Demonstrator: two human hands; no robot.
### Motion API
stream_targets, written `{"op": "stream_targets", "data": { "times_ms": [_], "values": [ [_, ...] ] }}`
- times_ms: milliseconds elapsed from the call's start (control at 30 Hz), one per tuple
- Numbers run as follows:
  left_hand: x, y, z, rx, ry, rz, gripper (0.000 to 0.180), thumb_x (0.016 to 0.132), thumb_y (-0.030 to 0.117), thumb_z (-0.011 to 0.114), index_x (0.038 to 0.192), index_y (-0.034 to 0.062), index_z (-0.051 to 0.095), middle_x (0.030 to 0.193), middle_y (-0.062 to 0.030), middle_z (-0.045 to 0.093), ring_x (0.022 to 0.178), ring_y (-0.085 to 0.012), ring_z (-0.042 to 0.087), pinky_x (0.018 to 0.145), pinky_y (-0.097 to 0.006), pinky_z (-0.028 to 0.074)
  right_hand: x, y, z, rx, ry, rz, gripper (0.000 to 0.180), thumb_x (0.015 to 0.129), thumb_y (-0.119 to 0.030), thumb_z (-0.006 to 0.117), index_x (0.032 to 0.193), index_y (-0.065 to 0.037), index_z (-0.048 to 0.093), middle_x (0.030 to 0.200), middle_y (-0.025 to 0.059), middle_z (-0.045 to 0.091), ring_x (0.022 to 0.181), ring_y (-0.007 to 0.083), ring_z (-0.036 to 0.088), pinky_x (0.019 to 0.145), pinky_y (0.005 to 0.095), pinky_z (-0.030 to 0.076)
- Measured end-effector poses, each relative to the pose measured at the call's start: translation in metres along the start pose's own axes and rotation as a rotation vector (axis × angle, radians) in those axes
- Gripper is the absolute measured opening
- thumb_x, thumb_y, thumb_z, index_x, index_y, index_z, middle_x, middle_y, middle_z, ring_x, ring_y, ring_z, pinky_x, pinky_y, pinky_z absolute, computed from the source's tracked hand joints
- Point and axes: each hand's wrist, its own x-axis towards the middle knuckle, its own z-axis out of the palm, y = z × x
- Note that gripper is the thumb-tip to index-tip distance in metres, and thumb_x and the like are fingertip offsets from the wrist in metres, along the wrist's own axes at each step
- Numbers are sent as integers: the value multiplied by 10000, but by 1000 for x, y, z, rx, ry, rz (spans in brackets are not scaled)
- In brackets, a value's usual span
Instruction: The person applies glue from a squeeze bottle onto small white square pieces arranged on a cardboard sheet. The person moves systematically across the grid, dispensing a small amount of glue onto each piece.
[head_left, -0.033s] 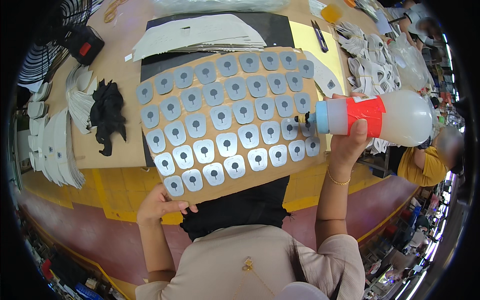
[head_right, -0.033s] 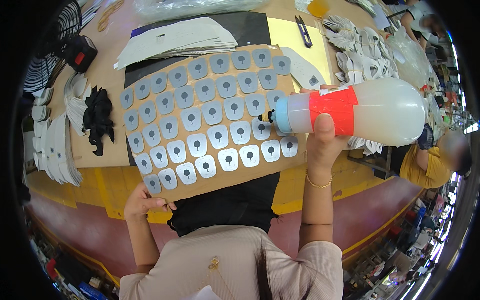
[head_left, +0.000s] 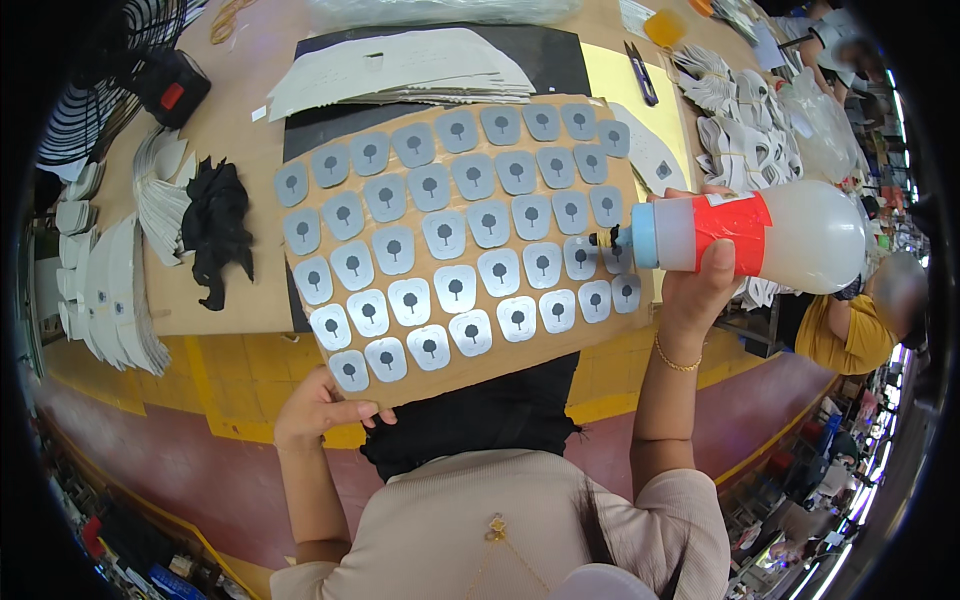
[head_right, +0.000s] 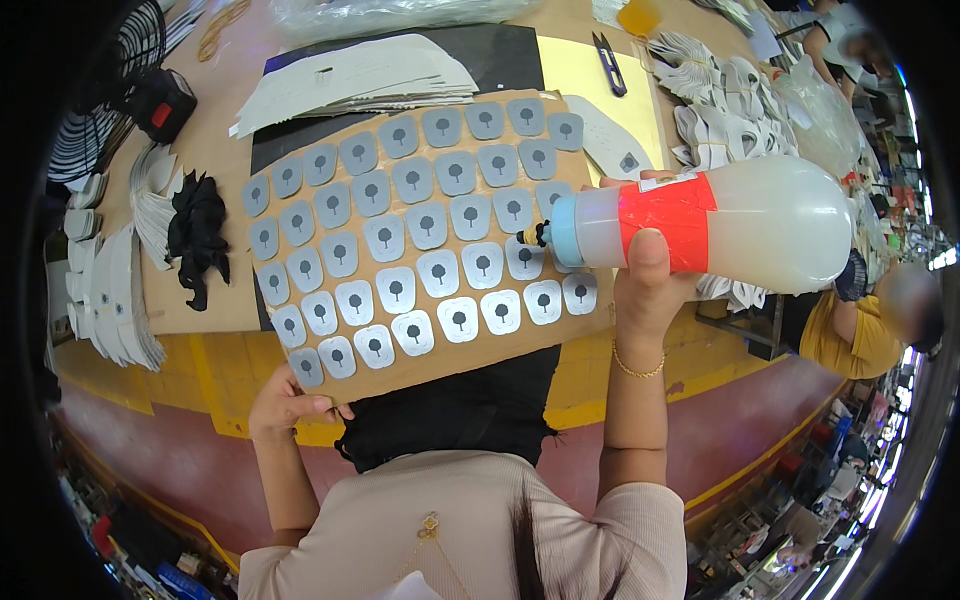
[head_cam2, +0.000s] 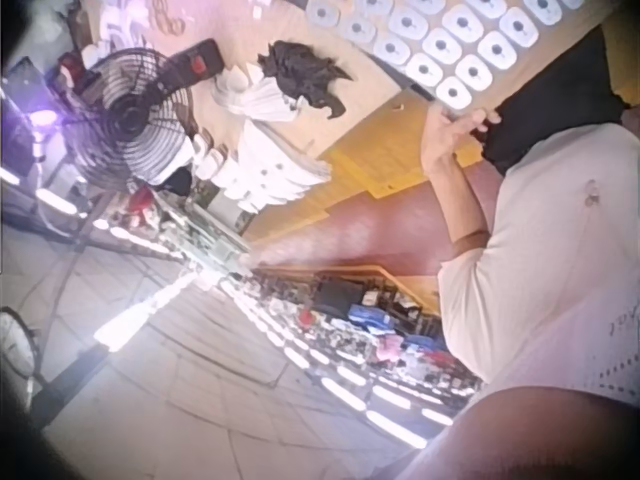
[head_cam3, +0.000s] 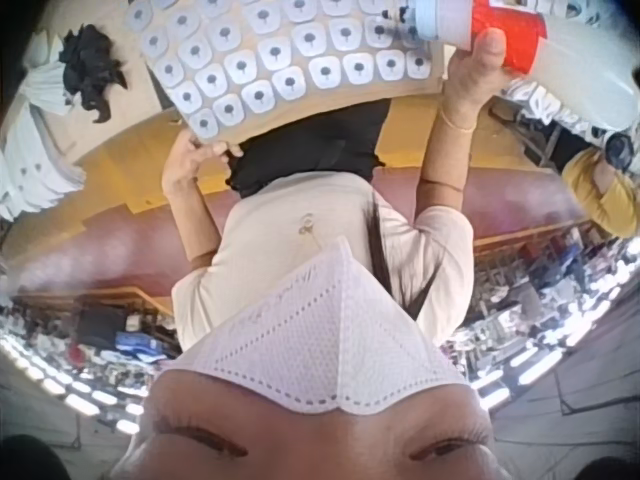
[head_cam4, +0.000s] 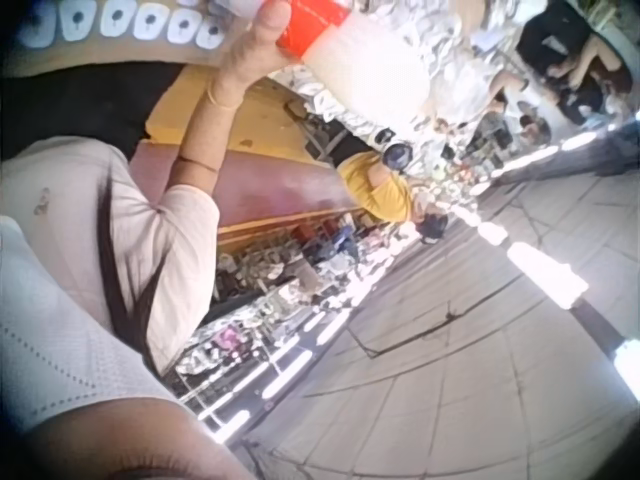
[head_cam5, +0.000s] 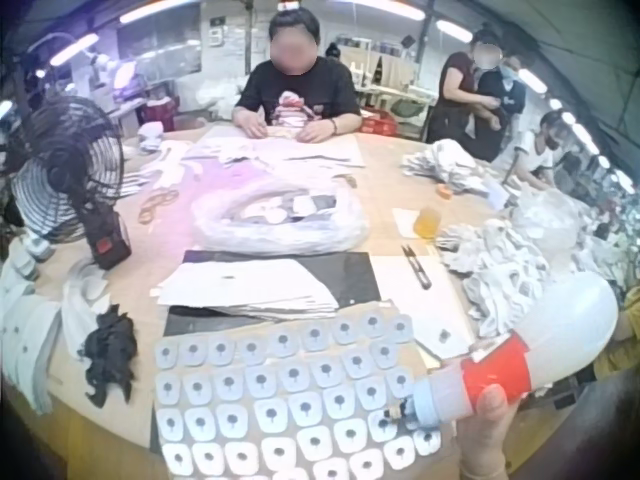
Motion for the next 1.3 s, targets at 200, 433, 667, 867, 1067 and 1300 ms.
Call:
{"op": "stream_targets", "data": {
  "times_ms": [200,433,667,867,1067,1300],
  "values": [
    [1,-1,2,27,46,9,351,669,101,670,962,-65,569,780,-182,639,675,-240,647,540,-252,529,-8,6,15,-162,-92,3,632,715,-317,708,1137,8,367,1028,128,464,885,289,590,767,434,524],
    [5,-1,-2,24,47,18,350,677,99,674,967,-65,567,786,-181,639,680,-239,646,549,-252,532,-6,15,27,-144,-160,33,533,685,-148,747,1090,-8,429,1003,100,499,901,227,562,810,380,504],
    [4,-1,-4,2,5,22,293,717,63,656,972,-52,566,819,-151,646,728,-214,646,569,-243,506,-5,13,31,-101,-93,19,577,693,-223,747,1107,-9,408,1002,100,490,899,237,566,785,391,511],
    [3,1,-5,6,-11,27,250,743,52,647,966,-30,570,834,-127,651,748,-200,645,573,-237,492,-1,6,36,-130,-141,-1,658,732,-399,671,1132,17,354,1027,125,461,887,298,584,769,464,523],
    [3,1,-6,19,-37,30,201,752,63,645,929,-16,591,842,-113,651,755,-190,642,580,-234,488,-12,11,51,-210,-213,86,652,682,-316,739,1124,5,382,1028,110,480,916,277,578,783,419,512],
    [0,-5,-11,-27,-47,43,196,757,58,645,929,-18,589,844,-109,651,763,-183,640,578,-234,486,-14,22,55,-227,-267,85,600,652,-164,777,1115,0,432,1003,92,529,930,217,565,805,342,486]
  ]
}}
